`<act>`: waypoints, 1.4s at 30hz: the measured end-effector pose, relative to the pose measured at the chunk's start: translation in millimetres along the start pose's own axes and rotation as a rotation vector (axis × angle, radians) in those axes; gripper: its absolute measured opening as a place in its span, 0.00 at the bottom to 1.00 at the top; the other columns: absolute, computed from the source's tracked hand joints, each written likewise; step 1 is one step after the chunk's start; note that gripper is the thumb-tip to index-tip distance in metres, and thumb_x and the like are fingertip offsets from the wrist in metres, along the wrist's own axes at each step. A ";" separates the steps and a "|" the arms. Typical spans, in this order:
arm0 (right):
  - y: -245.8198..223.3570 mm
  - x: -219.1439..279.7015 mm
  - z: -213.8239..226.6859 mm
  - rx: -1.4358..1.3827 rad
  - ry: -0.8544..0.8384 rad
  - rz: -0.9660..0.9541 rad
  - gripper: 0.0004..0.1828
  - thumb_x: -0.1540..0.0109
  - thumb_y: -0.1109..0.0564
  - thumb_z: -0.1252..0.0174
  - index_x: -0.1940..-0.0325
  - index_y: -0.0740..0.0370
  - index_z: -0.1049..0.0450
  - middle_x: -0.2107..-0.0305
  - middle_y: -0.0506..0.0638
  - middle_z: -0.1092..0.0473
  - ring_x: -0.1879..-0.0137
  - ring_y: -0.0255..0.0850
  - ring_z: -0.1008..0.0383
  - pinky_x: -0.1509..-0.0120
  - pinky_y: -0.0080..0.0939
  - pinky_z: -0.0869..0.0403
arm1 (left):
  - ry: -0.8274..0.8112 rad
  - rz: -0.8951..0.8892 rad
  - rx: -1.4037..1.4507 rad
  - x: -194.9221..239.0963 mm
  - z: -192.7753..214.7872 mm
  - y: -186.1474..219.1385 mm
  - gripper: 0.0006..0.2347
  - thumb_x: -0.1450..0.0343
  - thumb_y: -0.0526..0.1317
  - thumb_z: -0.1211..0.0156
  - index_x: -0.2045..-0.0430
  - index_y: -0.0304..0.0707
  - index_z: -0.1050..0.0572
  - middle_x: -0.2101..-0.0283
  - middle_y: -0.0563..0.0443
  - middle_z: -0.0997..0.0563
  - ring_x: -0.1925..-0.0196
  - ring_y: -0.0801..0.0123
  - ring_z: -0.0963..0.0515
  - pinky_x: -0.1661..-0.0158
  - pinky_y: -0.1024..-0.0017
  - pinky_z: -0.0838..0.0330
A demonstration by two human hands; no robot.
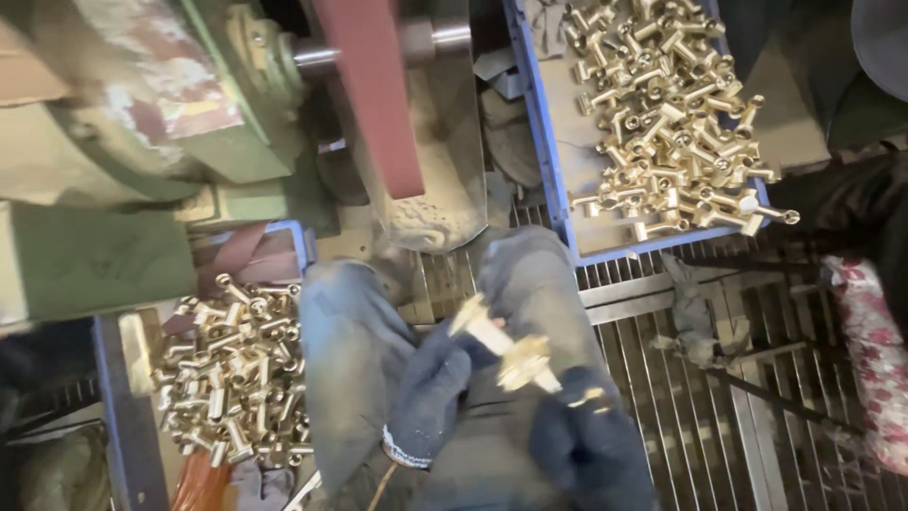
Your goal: The person holds brass pipe fittings with gloved hands and presses them against a moving belt sander to smooth the surfaces, then places the finished items into a blue bin.
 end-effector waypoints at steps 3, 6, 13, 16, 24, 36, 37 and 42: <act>25.0 7.1 -27.5 -0.187 -0.161 -0.162 0.33 0.37 0.54 0.42 0.29 0.65 0.38 0.71 0.56 0.30 0.73 0.43 0.30 0.72 0.40 0.33 | 0.193 0.042 0.316 26.4 10.7 3.1 0.17 0.24 0.41 0.45 0.43 0.30 0.32 0.52 0.38 0.20 0.52 0.56 0.18 0.51 0.56 0.24; 14.8 -6.1 -48.6 0.680 -0.449 0.179 0.35 0.35 0.61 0.44 0.25 0.66 0.46 0.55 0.61 0.30 0.57 0.50 0.27 0.52 0.48 0.27 | 0.221 -0.143 0.059 47.6 17.4 30.6 0.15 0.25 0.38 0.42 0.46 0.27 0.28 0.51 0.36 0.19 0.52 0.55 0.19 0.50 0.58 0.24; 55.3 -67.2 -70.0 1.624 -0.571 0.044 0.20 0.44 0.59 0.33 0.48 0.54 0.25 0.60 0.48 0.21 0.53 0.40 0.19 0.52 0.42 0.22 | 0.275 -0.463 -0.890 29.2 -5.3 89.3 0.12 0.28 0.39 0.42 0.55 0.31 0.21 0.46 0.34 0.21 0.39 0.46 0.22 0.40 0.60 0.28; 56.9 -101.5 -74.4 1.521 -0.620 -0.025 0.17 0.45 0.59 0.33 0.52 0.57 0.23 0.61 0.50 0.21 0.53 0.40 0.20 0.50 0.44 0.22 | 0.144 -0.566 -0.969 -4.6 8.4 108.3 0.11 0.28 0.36 0.45 0.56 0.30 0.21 0.45 0.29 0.23 0.38 0.40 0.25 0.41 0.57 0.31; 83.9 -202.6 -43.7 -0.020 -0.251 -0.611 0.20 0.33 0.59 0.40 0.41 0.69 0.36 0.49 0.56 0.30 0.44 0.45 0.29 0.37 0.47 0.28 | 0.251 -0.178 -0.797 -97.6 68.7 77.0 0.12 0.28 0.37 0.42 0.54 0.32 0.20 0.63 0.40 0.15 0.62 0.60 0.13 0.59 0.70 0.22; 78.5 -239.4 -61.3 0.736 -0.437 -0.492 0.30 0.41 0.63 0.39 0.35 0.59 0.37 0.57 0.49 0.27 0.54 0.37 0.25 0.53 0.40 0.22 | 0.494 0.059 -0.525 -149.6 136.5 -3.3 0.08 0.29 0.36 0.39 0.67 0.25 0.18 0.71 0.43 0.15 0.69 0.65 0.19 0.64 0.69 0.25; 78.2 -244.0 -58.3 0.728 -0.405 -0.509 0.27 0.40 0.62 0.39 0.37 0.62 0.35 0.59 0.50 0.27 0.56 0.38 0.24 0.55 0.40 0.22 | 0.508 0.083 -0.411 -154.7 142.0 -11.3 0.08 0.29 0.35 0.39 0.67 0.25 0.18 0.71 0.45 0.16 0.68 0.68 0.19 0.64 0.70 0.25; 76.7 -277.2 -42.6 0.505 -0.264 -0.647 0.18 0.34 0.59 0.41 0.46 0.77 0.29 0.65 0.54 0.26 0.60 0.42 0.22 0.59 0.44 0.21 | 0.547 0.352 -0.204 -171.3 166.2 -36.2 0.07 0.31 0.33 0.45 0.70 0.29 0.21 0.76 0.52 0.21 0.75 0.60 0.20 0.76 0.66 0.28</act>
Point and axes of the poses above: each hand's wrist, its own x-axis away from the middle knuckle, its own z-axis out of the back of the hand, y = z × x, the point moved 5 cm from there along -x, towards the middle knuckle
